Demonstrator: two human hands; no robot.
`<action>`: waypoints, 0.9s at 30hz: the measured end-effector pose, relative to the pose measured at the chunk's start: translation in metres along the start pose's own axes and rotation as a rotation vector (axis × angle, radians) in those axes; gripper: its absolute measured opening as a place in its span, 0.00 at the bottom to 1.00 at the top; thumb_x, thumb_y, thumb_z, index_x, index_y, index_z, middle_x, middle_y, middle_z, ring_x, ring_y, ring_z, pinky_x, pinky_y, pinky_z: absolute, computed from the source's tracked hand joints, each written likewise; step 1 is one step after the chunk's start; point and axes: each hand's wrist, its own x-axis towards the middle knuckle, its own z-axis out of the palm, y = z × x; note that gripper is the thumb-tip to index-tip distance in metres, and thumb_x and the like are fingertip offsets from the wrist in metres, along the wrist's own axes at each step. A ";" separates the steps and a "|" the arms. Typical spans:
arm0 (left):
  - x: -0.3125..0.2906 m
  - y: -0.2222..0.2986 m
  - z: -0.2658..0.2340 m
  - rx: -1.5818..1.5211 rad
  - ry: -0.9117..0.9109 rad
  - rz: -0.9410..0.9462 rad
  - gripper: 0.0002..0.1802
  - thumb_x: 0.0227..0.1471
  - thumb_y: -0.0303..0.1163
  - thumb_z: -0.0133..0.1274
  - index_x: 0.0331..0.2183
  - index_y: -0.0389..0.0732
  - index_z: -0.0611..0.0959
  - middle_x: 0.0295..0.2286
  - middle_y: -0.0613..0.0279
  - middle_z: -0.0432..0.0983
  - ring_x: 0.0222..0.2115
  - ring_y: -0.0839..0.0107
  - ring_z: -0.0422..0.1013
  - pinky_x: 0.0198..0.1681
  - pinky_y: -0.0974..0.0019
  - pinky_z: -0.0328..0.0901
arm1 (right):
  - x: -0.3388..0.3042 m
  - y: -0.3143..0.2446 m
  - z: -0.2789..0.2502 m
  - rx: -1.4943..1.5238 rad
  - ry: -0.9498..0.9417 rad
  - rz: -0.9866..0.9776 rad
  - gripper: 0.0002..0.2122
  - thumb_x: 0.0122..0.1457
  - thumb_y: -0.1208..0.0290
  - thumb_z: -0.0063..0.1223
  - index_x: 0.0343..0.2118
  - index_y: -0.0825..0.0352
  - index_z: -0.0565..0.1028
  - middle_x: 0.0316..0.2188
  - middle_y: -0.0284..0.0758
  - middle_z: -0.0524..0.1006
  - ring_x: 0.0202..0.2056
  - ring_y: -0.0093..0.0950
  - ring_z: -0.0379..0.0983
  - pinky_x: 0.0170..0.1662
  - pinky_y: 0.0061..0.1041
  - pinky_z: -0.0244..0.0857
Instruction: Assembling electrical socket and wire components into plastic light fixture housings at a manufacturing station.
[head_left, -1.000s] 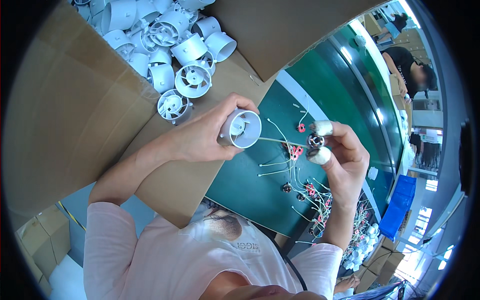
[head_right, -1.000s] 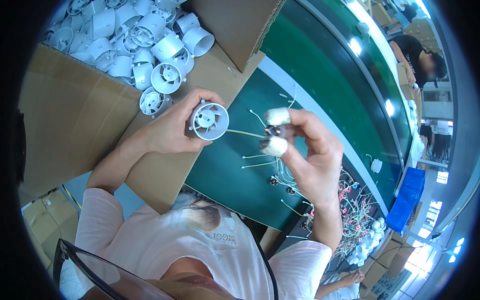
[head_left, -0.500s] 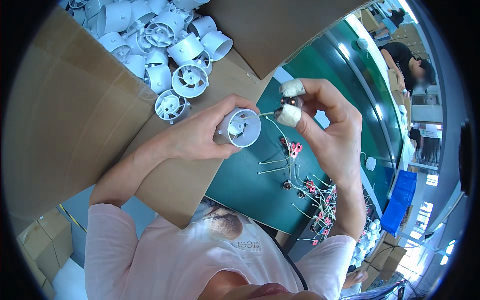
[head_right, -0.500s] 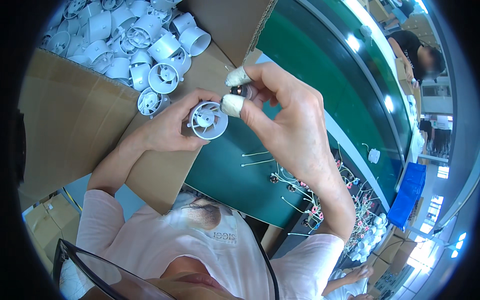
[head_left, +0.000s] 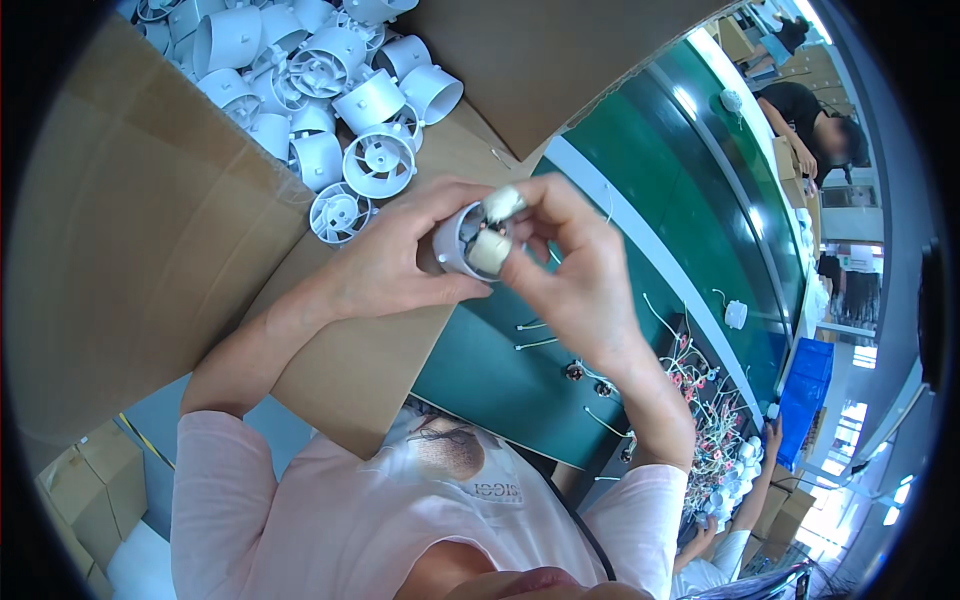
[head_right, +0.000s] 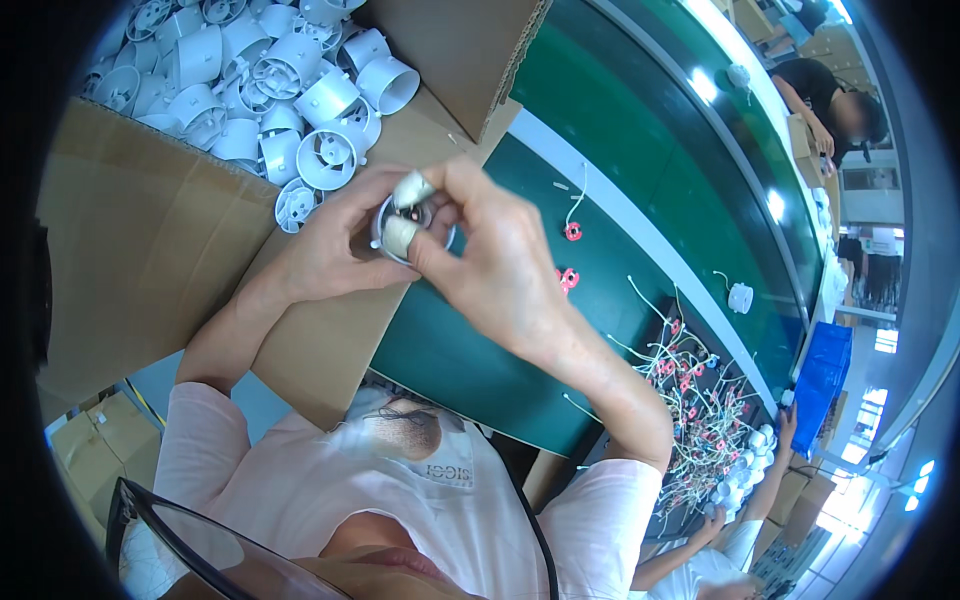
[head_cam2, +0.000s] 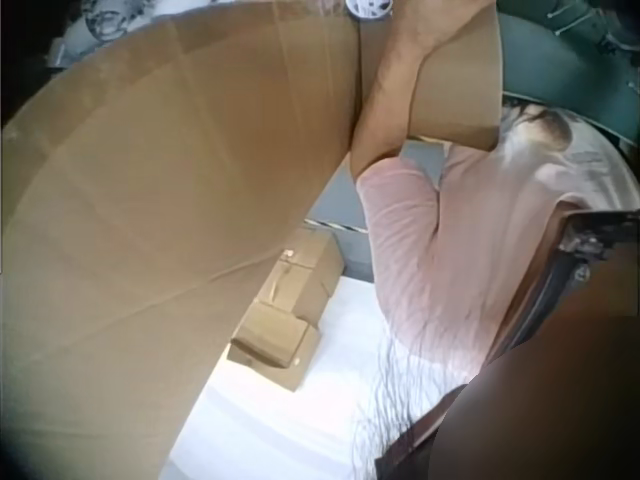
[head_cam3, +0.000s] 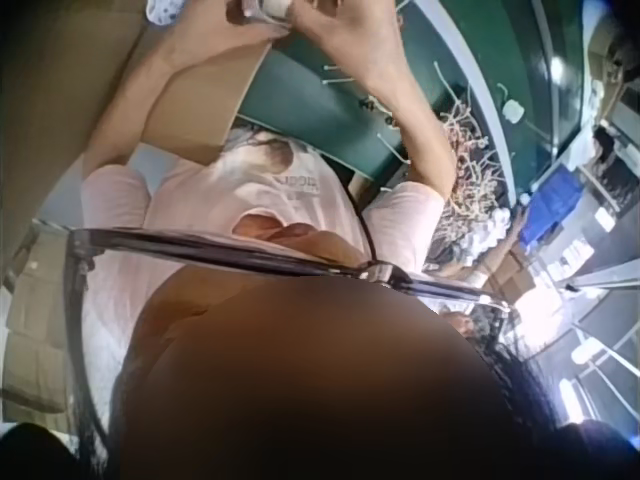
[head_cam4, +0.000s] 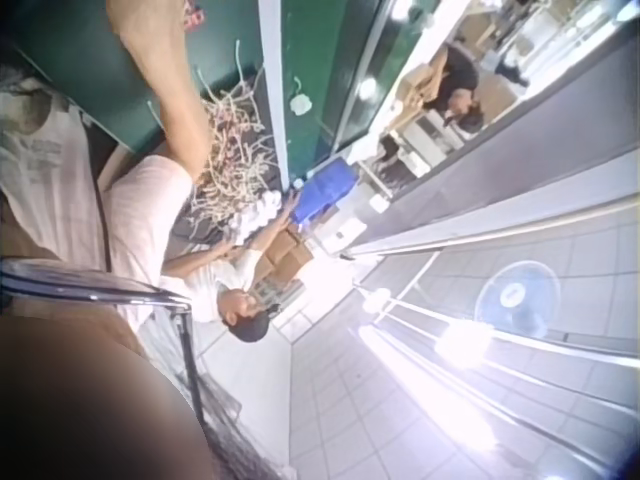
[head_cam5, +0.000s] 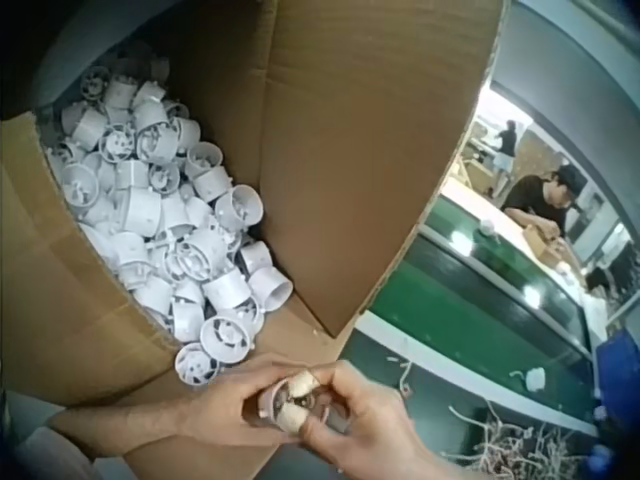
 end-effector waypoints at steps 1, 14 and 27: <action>0.001 0.001 0.001 0.091 0.071 0.053 0.33 0.34 0.25 0.62 0.48 0.41 0.71 0.41 0.56 0.67 0.44 0.64 0.66 0.45 0.66 0.63 | -0.002 -0.001 0.001 -0.001 0.001 -0.002 0.12 0.48 0.81 0.56 0.37 0.69 0.71 0.29 0.27 0.71 0.29 0.15 0.65 0.31 0.17 0.62; -0.004 0.018 0.013 0.305 0.050 -0.020 0.31 0.34 0.26 0.59 0.46 0.42 0.71 0.34 0.56 0.64 0.37 0.61 0.64 0.37 0.64 0.64 | -0.020 0.029 0.007 0.166 0.206 -0.016 0.11 0.49 0.81 0.51 0.37 0.68 0.68 0.29 0.33 0.70 0.27 0.20 0.64 0.26 0.16 0.59; -0.007 0.018 0.015 0.319 0.115 -0.012 0.30 0.36 0.27 0.58 0.46 0.43 0.69 0.34 0.55 0.64 0.37 0.61 0.64 0.35 0.63 0.63 | -0.028 0.043 -0.003 0.820 0.096 0.245 0.17 0.54 0.69 0.55 0.44 0.72 0.68 0.31 0.36 0.73 0.26 0.21 0.69 0.23 0.15 0.62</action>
